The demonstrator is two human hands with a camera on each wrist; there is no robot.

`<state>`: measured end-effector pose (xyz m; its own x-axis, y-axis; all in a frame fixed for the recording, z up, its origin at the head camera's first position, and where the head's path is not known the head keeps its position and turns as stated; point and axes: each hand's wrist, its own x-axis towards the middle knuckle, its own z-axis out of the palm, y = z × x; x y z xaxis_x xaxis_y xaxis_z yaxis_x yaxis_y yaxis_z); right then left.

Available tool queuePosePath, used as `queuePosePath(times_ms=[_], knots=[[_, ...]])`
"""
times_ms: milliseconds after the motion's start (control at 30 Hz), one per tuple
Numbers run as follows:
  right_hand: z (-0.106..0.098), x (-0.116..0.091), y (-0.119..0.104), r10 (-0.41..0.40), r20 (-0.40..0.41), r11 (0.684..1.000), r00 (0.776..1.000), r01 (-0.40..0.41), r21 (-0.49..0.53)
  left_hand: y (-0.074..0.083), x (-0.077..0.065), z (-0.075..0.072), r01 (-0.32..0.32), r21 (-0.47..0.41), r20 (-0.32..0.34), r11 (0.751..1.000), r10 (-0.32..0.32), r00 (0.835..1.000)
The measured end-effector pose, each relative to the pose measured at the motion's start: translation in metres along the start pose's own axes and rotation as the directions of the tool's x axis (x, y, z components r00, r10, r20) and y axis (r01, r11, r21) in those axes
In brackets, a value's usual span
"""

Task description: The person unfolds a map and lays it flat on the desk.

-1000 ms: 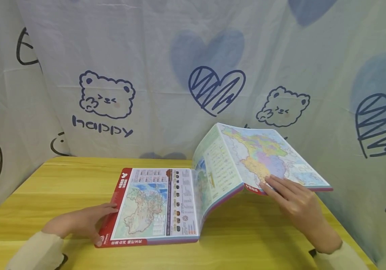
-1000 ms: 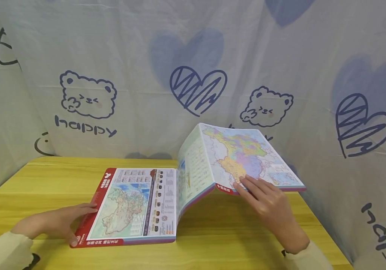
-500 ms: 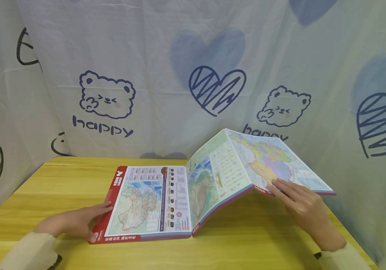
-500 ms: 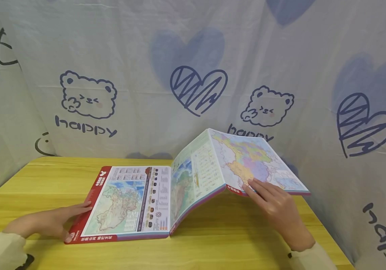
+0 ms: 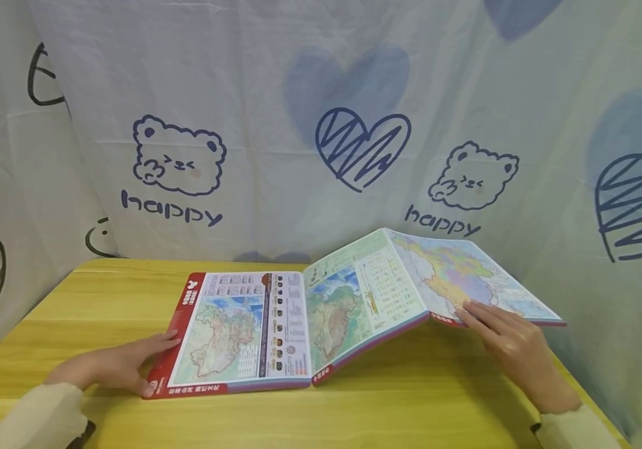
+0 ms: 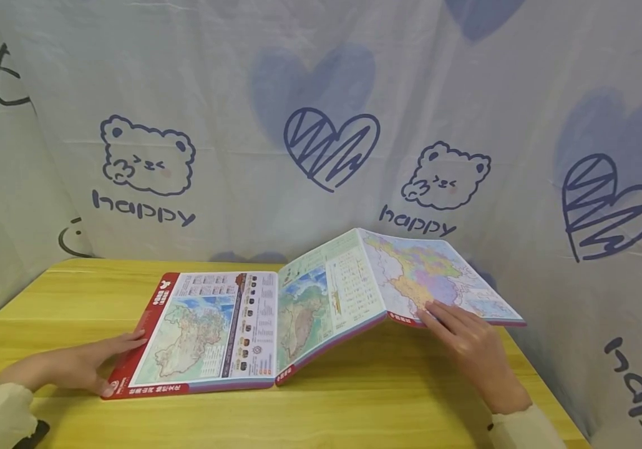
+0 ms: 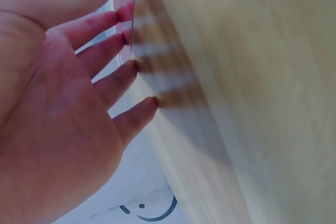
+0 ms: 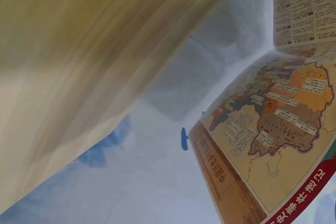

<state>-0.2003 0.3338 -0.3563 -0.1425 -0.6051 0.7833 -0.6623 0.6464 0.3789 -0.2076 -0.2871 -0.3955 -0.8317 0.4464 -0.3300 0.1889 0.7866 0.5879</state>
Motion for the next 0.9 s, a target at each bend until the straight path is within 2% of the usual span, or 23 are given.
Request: queuePosePath(times_ms=[100, 300, 433, 700, 900], knots=[[0.0, -0.005, 0.002, 0.006, 0.023, 1.0, 1.0, -0.006, 0.011, -0.003, 0.0, -0.002, -0.003, 0.012, 0.0, 1.0, 0.003, 1.0], [0.0, -0.018, 0.007, 0.008, 0.054, 1.0, 0.998, -0.008, 0.008, -0.009, -0.001, -0.006, 0.061, 0.046, -0.01, 0.997, -0.061, 0.998], [0.0, -0.029, 0.01, 0.003, 0.074, 1.0, 0.997, -0.003, -0.009, -0.012, -0.001, -0.009, 0.075, 0.04, -0.006, 0.996, -0.075, 0.997], [0.001, -0.043, 0.012, 0.001, 0.175, 1.0, 0.984, 0.004, -0.03, -0.014, -0.001, -0.012, 0.08, 0.023, -0.007, 0.997, -0.08, 0.997], [0.007, -0.051, 0.011, 0.022, 0.251, 1.0, 0.968, -0.02, -0.014, -0.018, -0.001, -0.013, 0.085, 0.007, -0.001, 0.996, -0.085, 0.996]])
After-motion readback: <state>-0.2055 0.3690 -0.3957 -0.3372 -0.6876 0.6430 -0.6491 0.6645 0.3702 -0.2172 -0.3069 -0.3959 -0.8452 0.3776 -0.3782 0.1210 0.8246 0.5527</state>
